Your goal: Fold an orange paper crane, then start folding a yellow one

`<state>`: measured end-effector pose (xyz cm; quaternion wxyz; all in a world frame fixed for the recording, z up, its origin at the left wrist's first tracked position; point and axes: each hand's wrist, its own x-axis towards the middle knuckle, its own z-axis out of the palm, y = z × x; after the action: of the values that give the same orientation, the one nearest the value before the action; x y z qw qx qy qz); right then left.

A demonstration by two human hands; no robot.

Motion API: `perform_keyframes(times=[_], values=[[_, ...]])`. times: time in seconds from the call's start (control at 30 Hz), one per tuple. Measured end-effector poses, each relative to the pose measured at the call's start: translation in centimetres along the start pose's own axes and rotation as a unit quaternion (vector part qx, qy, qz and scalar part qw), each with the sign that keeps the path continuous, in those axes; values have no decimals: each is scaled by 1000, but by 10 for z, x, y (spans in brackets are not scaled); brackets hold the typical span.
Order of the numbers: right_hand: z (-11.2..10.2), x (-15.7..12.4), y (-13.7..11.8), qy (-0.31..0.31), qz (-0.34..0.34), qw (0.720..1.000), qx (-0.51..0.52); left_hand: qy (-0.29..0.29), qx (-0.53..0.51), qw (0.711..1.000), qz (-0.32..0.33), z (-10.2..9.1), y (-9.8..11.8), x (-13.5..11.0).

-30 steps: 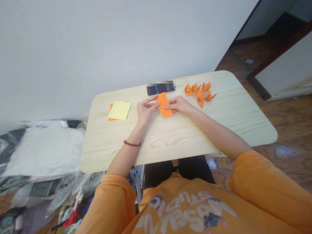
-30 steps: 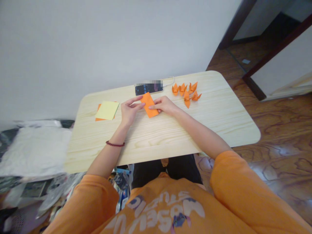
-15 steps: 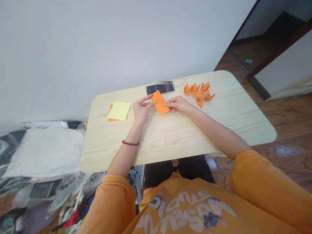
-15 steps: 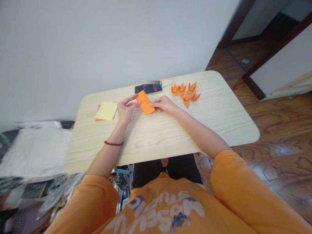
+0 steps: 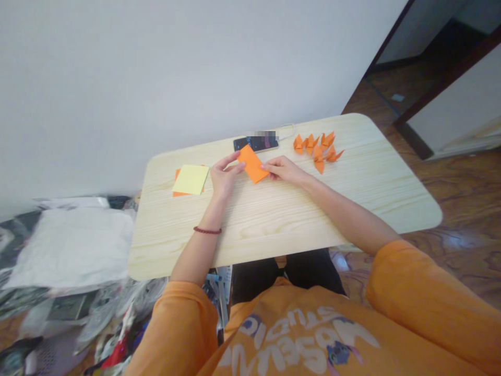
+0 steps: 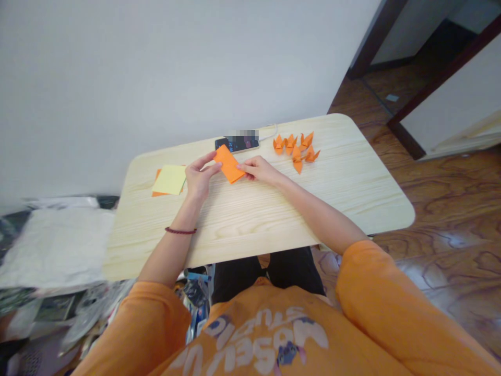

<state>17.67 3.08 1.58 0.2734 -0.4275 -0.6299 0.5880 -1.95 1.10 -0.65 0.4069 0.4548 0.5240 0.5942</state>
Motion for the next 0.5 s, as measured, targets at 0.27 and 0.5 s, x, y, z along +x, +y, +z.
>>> perform_keyframes(times=[0.27,0.5], values=[[7,-1,0,1,16,994,111,-55,-2,998,-23,11,2,-10],[9,5,8,62,11,996,71,-47,-3,998,-40,15,4,-14]])
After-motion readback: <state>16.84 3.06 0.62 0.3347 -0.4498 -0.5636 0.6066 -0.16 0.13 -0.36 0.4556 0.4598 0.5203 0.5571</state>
